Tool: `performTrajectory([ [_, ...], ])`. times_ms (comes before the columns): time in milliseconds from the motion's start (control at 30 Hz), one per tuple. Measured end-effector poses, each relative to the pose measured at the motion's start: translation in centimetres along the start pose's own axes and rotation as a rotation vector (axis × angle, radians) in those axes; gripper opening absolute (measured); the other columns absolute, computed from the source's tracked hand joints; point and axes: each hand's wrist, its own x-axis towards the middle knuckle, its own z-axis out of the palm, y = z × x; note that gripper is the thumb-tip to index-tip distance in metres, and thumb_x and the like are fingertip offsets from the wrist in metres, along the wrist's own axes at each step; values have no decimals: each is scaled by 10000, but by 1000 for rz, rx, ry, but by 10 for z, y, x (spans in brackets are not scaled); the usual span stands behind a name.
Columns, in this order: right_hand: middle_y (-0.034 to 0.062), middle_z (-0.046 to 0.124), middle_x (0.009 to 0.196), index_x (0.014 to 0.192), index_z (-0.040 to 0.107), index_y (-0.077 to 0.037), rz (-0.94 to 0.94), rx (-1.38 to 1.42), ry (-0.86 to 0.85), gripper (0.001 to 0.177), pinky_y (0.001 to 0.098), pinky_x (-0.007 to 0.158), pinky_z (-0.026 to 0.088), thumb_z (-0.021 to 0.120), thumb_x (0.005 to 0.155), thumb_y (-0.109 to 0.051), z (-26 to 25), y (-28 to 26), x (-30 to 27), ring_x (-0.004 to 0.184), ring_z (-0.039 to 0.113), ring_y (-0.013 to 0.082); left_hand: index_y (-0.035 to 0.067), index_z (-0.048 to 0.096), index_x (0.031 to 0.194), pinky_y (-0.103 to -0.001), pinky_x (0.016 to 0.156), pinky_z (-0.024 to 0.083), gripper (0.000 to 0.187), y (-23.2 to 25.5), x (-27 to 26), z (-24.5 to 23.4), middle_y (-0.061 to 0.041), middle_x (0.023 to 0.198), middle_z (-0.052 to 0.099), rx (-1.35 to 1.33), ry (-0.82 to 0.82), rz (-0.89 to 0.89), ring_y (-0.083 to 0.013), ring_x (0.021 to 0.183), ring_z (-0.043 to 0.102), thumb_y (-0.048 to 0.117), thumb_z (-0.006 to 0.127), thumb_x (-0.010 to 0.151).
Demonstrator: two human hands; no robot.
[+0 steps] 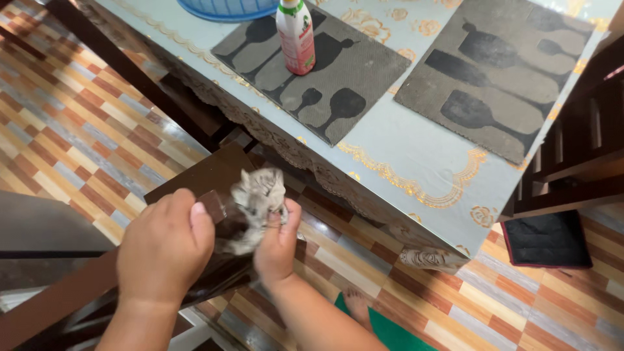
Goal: The person wipes the backrest and seat of a wooden chair with a cloth, then rinses the cloth under a kitchen faucet.
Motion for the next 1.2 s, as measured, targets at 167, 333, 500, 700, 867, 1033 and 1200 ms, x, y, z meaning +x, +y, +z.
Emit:
performTrajectory([
  [167, 66, 650, 1156, 1301, 497, -126, 403, -220, 22, 289, 326, 927, 495, 538, 1032, -223, -83, 157, 32, 1046, 601, 171, 62, 540, 842, -548, 701, 474, 183, 5, 0, -6, -151, 783, 612, 1, -28, -32, -407, 784, 602, 212, 523, 944],
  [333, 55, 657, 1087, 1224, 568, -108, 526, -97, 10, 312, 313, 874, 495, 689, 968, -240, -50, 121, 36, 991, 608, 168, 68, 535, 822, -551, 741, 472, 195, 5, 0, -7, -156, 787, 610, 23, -46, -37, -414, 813, 601, 221, 529, 942],
  [500, 123, 580, 1323, 1326, 569, -101, -187, -208, -224, 356, 373, 1150, 425, 662, 1006, -225, -6, -46, -4, 1285, 558, 240, 71, 549, 879, -547, 744, 484, 189, 0, -2, -4, -157, 831, 630, 35, -67, -48, -408, 819, 621, 232, 509, 971],
  [700, 112, 607, 1340, 1349, 594, -75, 41, 95, -168, 409, 381, 1107, 452, 644, 994, -272, -34, 66, -8, 1248, 577, 231, 89, 595, 911, -519, 731, 517, 204, -18, -2, 3, -151, 806, 637, 127, -197, -58, -383, 792, 648, 251, 478, 955],
  [867, 35, 670, 1265, 1390, 548, -133, 554, -113, 93, 460, 292, 1013, 450, 663, 968, -278, -135, 309, 6, 1150, 608, 151, 140, 630, 877, -469, 768, 547, 281, -30, -9, 15, -122, 762, 621, 226, -233, -125, -333, 758, 668, 323, 429, 946],
  [1033, 28, 702, 1196, 1417, 506, -189, 717, -137, 116, 481, 289, 925, 483, 649, 962, -252, -124, 331, 43, 1044, 634, 150, 107, 639, 986, -507, 720, 526, 268, -35, -7, 12, -129, 753, 619, 68, -168, 2, -356, 737, 664, 283, 440, 956],
  [1200, 44, 701, 1130, 1368, 553, -173, 677, 55, 118, 412, 309, 824, 532, 616, 961, -170, -59, 170, 20, 905, 676, 187, 100, 584, 926, -510, 738, 530, 228, -23, 3, 13, -137, 776, 621, 157, -240, -47, -362, 753, 650, 274, 448, 981],
])
